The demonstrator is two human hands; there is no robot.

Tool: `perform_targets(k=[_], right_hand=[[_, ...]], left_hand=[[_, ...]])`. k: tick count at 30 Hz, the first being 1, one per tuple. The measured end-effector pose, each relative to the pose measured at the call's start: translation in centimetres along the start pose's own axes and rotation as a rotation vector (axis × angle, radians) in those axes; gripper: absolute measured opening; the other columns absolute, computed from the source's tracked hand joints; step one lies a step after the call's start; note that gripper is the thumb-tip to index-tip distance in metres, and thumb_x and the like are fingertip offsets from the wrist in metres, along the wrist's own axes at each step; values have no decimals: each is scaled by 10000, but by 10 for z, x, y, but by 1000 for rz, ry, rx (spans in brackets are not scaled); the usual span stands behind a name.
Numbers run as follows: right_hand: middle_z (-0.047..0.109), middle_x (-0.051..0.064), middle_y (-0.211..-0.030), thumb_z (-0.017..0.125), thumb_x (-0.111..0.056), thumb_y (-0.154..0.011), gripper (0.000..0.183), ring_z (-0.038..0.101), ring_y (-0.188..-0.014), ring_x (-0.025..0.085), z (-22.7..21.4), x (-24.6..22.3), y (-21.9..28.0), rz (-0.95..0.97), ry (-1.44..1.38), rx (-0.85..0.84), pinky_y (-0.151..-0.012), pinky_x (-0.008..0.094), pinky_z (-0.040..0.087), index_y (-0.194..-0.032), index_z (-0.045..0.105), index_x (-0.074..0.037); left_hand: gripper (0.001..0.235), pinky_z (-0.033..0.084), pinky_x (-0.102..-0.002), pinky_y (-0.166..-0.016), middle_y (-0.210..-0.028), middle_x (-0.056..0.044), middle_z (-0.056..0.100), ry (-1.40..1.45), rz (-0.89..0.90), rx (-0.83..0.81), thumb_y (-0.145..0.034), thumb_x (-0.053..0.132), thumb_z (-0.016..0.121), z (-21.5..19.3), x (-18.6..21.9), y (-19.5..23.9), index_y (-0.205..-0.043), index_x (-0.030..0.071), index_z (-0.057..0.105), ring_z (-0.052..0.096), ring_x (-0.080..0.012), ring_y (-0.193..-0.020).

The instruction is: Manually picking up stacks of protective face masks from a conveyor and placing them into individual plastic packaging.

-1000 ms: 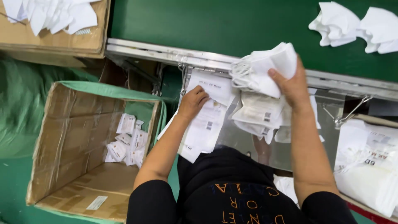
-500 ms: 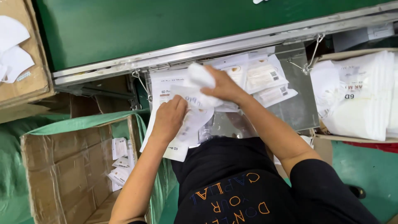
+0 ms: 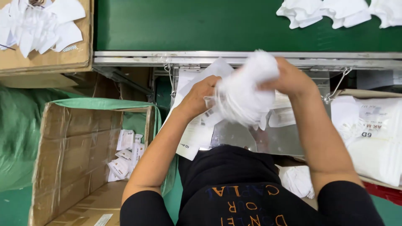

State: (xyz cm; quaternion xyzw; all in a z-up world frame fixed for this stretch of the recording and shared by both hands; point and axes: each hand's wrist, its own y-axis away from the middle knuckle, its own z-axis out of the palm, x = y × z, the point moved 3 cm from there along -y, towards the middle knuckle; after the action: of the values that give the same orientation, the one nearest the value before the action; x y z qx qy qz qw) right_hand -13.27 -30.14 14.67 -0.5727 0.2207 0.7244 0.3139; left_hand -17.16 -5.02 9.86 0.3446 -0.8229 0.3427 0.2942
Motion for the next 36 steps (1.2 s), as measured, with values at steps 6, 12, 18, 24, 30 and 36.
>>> perform_targets(k=[6, 12, 18, 24, 30, 36], right_hand=[[718, 77, -1192, 820, -12, -746, 595, 696, -1091, 195, -42, 42, -30, 320, 34, 236, -948, 373, 583, -1310, 632, -34], [731, 87, -1180, 828, -82, -760, 589, 686, -1079, 204, -28, 42, -40, 213, 286, 134, -938, 355, 568, -1315, 636, -41], [738, 160, -1073, 798, -162, -821, 437, 726, -1029, 331, 35, -6, -58, 116, 1107, 269, -897, 383, 557, -1227, 662, -75], [682, 147, -1155, 844, -174, -759, 574, 656, -1045, 262, 20, -28, -55, -15, 900, 138, -876, 349, 527, -1269, 609, -54], [728, 87, -1119, 817, -136, -746, 599, 670, -1029, 152, 6, -10, -39, 177, 660, -32, -885, 325, 553, -1307, 620, -65], [764, 91, -1110, 785, -118, -759, 583, 726, -990, 174, 11, -13, -31, 56, 784, -84, -882, 333, 554, -1319, 637, -55]], left_hand=[[246, 551, -367, -806, -985, -38, 629, 84, 128, -20, -779, 74, 806, -14, 30, -11, -1011, 133, 751, 639, -247, -927], [200, 516, -384, -741, -861, -27, 587, -16, 162, 11, -775, 93, 819, -21, 48, -5, -962, 136, 761, 603, -248, -849], [158, 494, -397, -783, -935, -51, 572, -126, 94, 176, -788, 125, 811, 5, 29, -8, -934, 132, 751, 592, -263, -910], [167, 487, -371, -865, -986, -36, 553, -146, 57, 256, -833, 160, 834, 2, 26, -5, -983, 151, 760, 572, -240, -954], [852, 487, -415, -937, -1202, -164, 577, -151, -27, 449, -634, 406, 930, -30, 33, -16, -1303, 56, 536, 571, -320, -1110], [731, 579, -384, -845, -1045, -128, 751, 98, -329, 228, -668, 446, 961, -21, 1, -10, -1178, 59, 610, 738, -267, -973]])
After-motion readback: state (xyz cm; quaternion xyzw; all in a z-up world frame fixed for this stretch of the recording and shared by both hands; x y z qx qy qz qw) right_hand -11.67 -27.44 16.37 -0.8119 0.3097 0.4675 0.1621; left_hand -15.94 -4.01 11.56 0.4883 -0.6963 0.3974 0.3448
